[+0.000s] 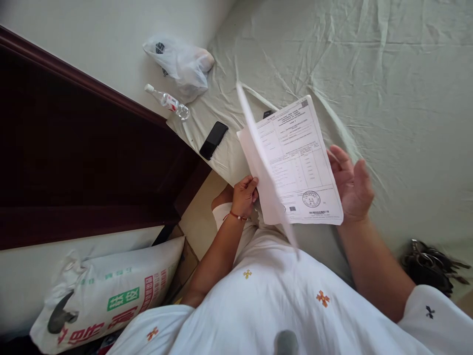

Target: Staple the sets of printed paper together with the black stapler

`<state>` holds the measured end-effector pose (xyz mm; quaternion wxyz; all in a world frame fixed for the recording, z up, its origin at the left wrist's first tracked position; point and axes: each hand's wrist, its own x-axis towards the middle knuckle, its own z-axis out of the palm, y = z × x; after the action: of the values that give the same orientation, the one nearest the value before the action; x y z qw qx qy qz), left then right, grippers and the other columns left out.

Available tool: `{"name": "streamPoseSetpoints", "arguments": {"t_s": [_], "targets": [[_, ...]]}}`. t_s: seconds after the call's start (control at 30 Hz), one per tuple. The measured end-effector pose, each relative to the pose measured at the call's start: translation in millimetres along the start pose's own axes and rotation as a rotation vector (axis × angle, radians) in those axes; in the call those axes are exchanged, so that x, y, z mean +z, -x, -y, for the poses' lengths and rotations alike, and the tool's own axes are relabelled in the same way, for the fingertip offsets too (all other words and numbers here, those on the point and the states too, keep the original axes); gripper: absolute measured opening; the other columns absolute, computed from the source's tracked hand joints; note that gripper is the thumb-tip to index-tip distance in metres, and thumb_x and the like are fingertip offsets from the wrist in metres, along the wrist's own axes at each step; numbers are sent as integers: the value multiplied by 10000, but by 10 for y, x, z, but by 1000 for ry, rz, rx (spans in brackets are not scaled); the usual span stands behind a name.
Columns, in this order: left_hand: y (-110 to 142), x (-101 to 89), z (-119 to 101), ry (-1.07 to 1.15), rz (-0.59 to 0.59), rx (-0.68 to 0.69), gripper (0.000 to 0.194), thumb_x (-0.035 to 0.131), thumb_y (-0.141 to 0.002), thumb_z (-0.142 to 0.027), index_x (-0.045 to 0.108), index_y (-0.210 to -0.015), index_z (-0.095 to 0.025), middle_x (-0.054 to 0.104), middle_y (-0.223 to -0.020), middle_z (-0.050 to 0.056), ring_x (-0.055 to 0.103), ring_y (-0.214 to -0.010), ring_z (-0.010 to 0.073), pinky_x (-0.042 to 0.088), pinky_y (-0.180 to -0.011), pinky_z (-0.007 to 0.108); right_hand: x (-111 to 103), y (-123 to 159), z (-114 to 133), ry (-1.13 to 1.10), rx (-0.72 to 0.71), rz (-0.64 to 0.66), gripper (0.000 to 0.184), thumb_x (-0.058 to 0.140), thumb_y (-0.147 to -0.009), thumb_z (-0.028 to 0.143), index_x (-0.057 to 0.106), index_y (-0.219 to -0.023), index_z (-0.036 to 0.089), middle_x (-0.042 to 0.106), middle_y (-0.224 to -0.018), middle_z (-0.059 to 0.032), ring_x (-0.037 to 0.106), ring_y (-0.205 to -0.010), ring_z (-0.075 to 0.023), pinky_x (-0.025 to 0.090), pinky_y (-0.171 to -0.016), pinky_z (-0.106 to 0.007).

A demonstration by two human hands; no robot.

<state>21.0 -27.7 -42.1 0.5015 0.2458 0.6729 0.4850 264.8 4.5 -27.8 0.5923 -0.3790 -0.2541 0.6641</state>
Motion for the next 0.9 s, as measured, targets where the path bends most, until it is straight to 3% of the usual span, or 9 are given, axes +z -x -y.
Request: {"name": "streamPoseSetpoints", "arguments": {"t_s": [0.1,0.2,0.37,0.5,0.77,0.9], "targets": [[-24,-8,16,19,41,93,521,850,-680,-605,660,-806,-136,463,-583,-75,295,-381,4,157,-383,212,-55,-79,15,114,-99,-103,438,591,-888,595,731,-1147,270,691,-1350,-138,664,-1230,-270,540,-977,-441],[-23,-11,18,12,46,120,579,853,-640,-653,671,-821,-134,461,-557,-77,309,-367,11,140,-375,216,-122,-117,-49,424,-164,-211,379,780,-747,411,719,-1071,225,738,-1058,-97,698,-937,-199,552,-846,-360],[-18,-1,3,20,25,129,606,870,-595,-677,638,-768,-145,453,-538,-79,337,-364,19,154,-370,210,-170,-117,-144,871,-232,-244,203,713,-773,338,702,-919,198,702,-820,-16,605,-705,-135,504,-713,-298],[-15,6,-9,31,20,136,595,875,-591,-662,634,-752,-142,454,-529,-79,335,-355,20,152,-367,212,-150,-97,-110,1030,-268,-275,118,674,-735,321,660,-726,205,654,-656,4,549,-582,-132,435,-607,-288],[-21,6,-17,34,6,118,514,843,-630,-596,637,-760,-143,449,-522,-83,327,-347,17,135,-375,222,-116,-74,-50,1210,-425,-223,281,593,-850,470,694,-751,228,695,-705,-38,573,-638,-187,404,-636,-324],[-26,19,-17,53,-14,118,401,815,-678,-486,615,-739,-144,449,-524,-86,343,-344,21,145,-377,218,-124,-48,22,1362,-268,-145,218,582,-821,446,650,-760,248,668,-702,-34,527,-607,-183,362,-613,-320]]}}
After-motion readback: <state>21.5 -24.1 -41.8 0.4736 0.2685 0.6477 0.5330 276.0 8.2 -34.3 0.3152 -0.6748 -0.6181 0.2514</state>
